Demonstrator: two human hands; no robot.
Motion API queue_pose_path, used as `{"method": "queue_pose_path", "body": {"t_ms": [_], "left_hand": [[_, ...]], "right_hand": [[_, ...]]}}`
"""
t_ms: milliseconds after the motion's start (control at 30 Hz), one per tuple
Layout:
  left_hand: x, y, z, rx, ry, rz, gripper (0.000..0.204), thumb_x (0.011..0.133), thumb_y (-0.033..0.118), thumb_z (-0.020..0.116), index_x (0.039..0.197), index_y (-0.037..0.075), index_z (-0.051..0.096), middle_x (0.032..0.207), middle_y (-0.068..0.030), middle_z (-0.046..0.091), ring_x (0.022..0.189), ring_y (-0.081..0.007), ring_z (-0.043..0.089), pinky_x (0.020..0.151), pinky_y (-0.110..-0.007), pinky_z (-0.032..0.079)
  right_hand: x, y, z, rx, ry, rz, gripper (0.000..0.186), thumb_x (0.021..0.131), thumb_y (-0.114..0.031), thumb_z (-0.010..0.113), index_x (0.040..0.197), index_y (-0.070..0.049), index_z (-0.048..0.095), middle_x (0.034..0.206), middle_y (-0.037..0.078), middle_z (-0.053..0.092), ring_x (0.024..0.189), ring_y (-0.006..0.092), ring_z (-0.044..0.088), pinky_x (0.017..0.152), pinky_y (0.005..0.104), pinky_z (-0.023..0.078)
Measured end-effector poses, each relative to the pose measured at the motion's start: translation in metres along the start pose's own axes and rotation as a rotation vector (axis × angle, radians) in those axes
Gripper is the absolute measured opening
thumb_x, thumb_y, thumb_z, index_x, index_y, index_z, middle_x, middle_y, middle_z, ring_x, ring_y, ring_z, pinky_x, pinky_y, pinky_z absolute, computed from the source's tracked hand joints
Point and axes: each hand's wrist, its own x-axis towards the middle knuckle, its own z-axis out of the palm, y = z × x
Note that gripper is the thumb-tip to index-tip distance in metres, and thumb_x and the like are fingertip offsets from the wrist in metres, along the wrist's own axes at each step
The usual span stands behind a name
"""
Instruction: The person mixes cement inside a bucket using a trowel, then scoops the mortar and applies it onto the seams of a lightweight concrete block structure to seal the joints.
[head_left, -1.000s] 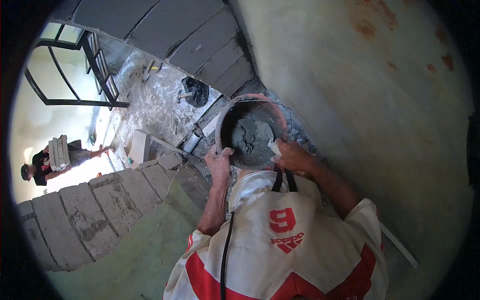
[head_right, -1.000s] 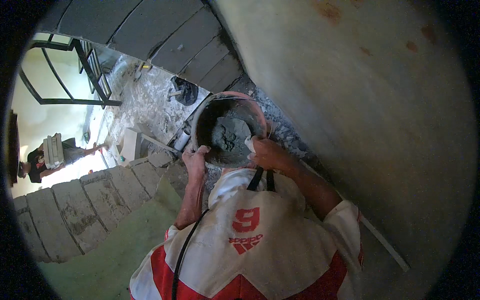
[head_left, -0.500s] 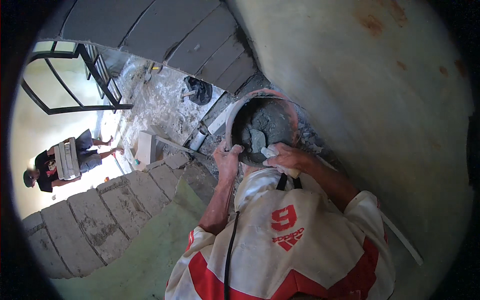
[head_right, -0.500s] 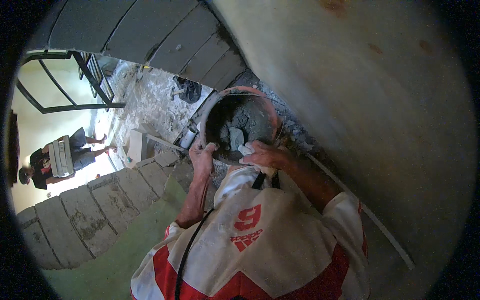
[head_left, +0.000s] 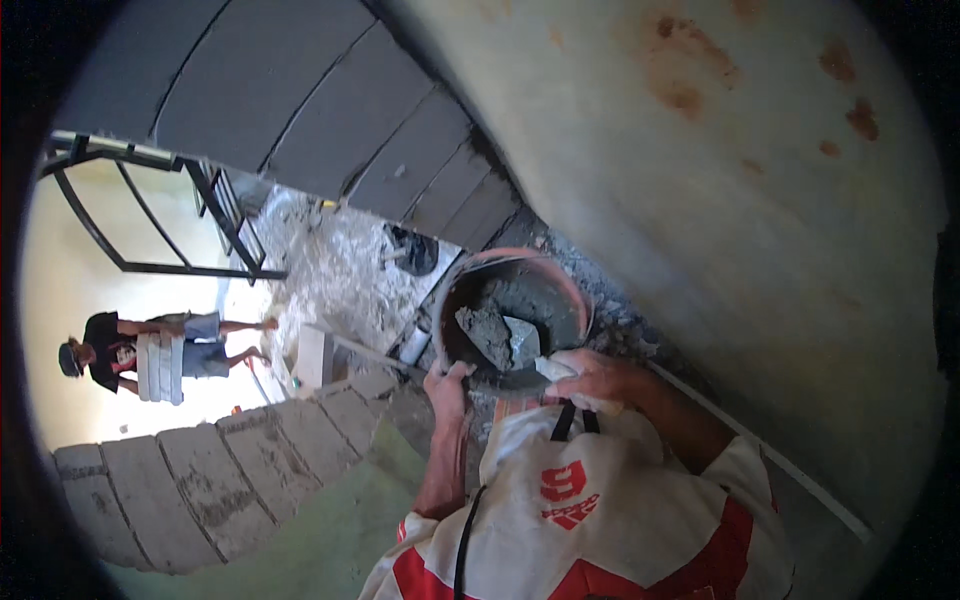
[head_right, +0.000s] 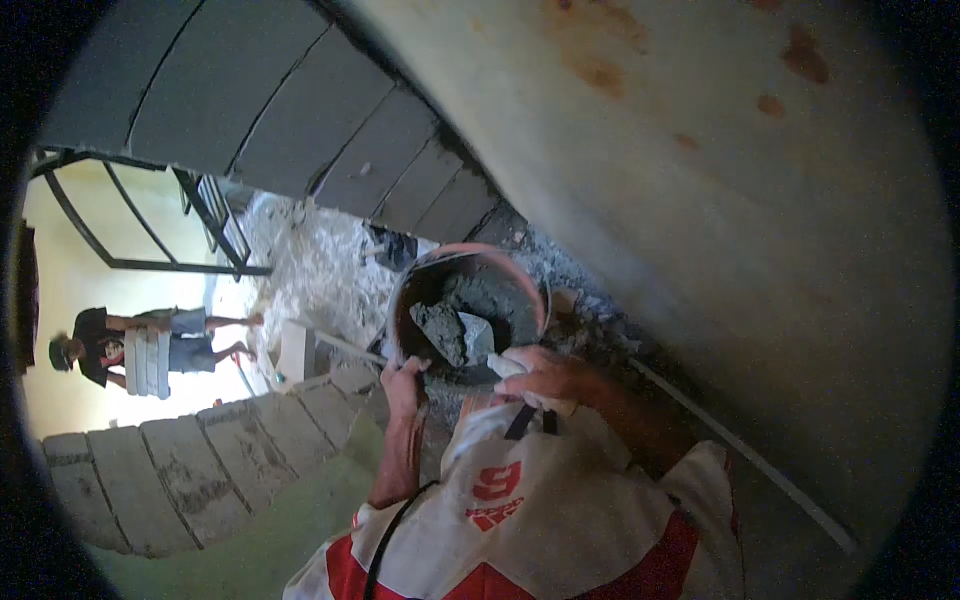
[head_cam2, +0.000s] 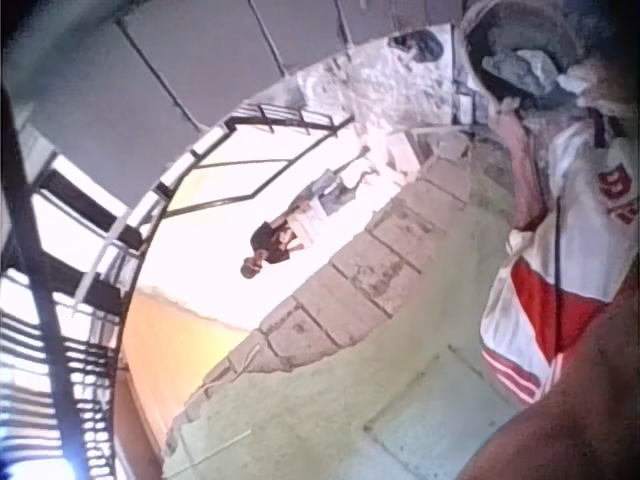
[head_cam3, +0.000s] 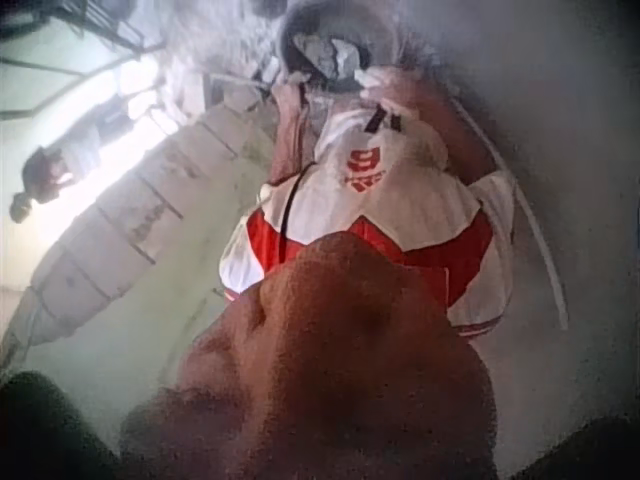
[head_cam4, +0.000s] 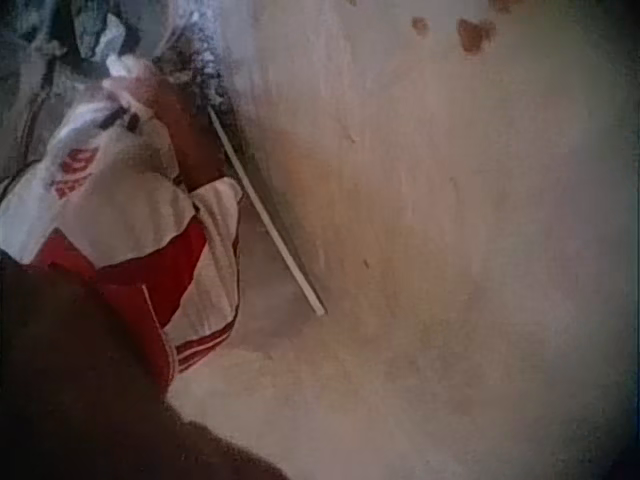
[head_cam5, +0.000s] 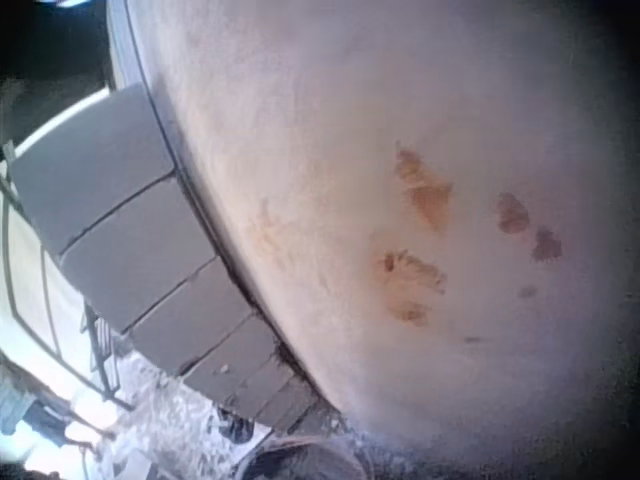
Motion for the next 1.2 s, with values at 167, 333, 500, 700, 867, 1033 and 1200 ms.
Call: {"method": "queue_pose_path", "body": {"t_ms": [167, 333, 500, 700, 867, 1033, 1200], "left_hand": [[0.020, -0.002, -0.007, -0.113, -0.001, -0.011, 0.009, 0.074, -0.002, 0.054, 0.081, -0.001, 0.060, 0.073, -0.0036, 0.059, 0.063, -0.0136, 0.054, 0.061, -0.027, 0.043], [0.061, 0.003, -0.019, -0.117, -0.054, -0.022, 0.012, 0.072, -0.002, 0.057, 0.082, 0.000, 0.063, 0.071, -0.0023, 0.058, 0.062, -0.0136, 0.053, 0.058, -0.027, 0.042], [0.120, 0.002, -0.059, 0.066, -0.058, -0.126, 0.010, 0.066, 0.000, 0.063, 0.074, 0.004, 0.058, 0.065, 0.0019, 0.050, 0.056, -0.0117, 0.045, 0.051, -0.029, 0.036], [0.163, 0.019, -0.104, 0.030, -0.069, -0.175, 0.018, 0.063, -0.003, 0.063, 0.079, 0.003, 0.057, 0.065, 0.0018, 0.048, 0.055, -0.0144, 0.045, 0.051, -0.029, 0.035], [0.184, 0.051, -0.145, -0.052, -0.017, -0.168, 0.034, 0.062, -0.009, 0.054, 0.095, 0.001, 0.056, 0.079, -0.0026, 0.055, 0.066, -0.0165, 0.051, 0.061, -0.029, 0.042], [0.219, 0.054, -0.204, -0.130, -0.021, -0.042, 0.035, 0.061, -0.011, 0.054, 0.096, -0.004, 0.057, 0.078, -0.0054, 0.056, 0.066, -0.0188, 0.055, 0.058, -0.032, 0.045], [0.250, 0.061, -0.241, 0.006, 0.057, -0.158, 0.039, 0.060, -0.012, 0.054, 0.098, -0.004, 0.056, 0.082, -0.0078, 0.058, 0.067, -0.0216, 0.057, 0.059, -0.033, 0.048]], "right_hand": [[-0.025, -0.017, 0.007, 0.198, 0.133, -0.098, 0.038, 0.082, -0.024, 0.063, 0.108, 0.000, 0.050, 0.063, 0.003, 0.052, 0.052, 0.0111, 0.051, 0.047, 0.0265, 0.040], [-0.018, -0.031, 0.021, 0.366, 0.338, -0.290, 0.040, 0.081, -0.012, 0.059, 0.116, 0.002, 0.047, 0.069, 0.005, 0.053, 0.052, 0.0125, 0.050, 0.047, 0.0267, 0.040], [0.027, -0.055, 0.035, 0.515, 0.504, -0.444, 0.041, 0.080, -0.007, 0.058, 0.118, 0.002, 0.046, 0.074, 0.006, 0.051, 0.056, 0.0131, 0.051, 0.047, 0.0280, 0.040], [0.095, -0.116, 0.054, 0.540, 0.637, -0.661, 0.046, 0.083, -0.011, 0.060, 0.122, 0.002, 0.040, 0.070, 0.006, 0.052, 0.054, 0.0141, 0.053, 0.047, 0.0292, 0.045], [0.170, -0.135, 0.052, 0.699, 0.726, -0.804, 0.048, 0.085, -0.017, 0.062, 0.123, 0.000, 0.039, 0.071, 0.008, 0.055, 0.051, 0.0137, 0.053, 0.045, 0.0277, 0.045], [0.219, -0.165, 0.060, 0.853, 0.701, -0.856, 0.034, 0.084, -0.019, 0.063, 0.109, -0.005, 0.045, 0.075, 0.003, 0.050, 0.053, 0.0121, 0.053, 0.044, 0.0276, 0.044], [0.248, -0.176, 0.054, 0.958, 0.726, -0.893, 0.029, 0.084, -0.018, 0.062, 0.103, -0.005, 0.045, 0.079, 0.004, 0.049, 0.055, 0.0112, 0.051, 0.044, 0.0269, 0.044]]}}
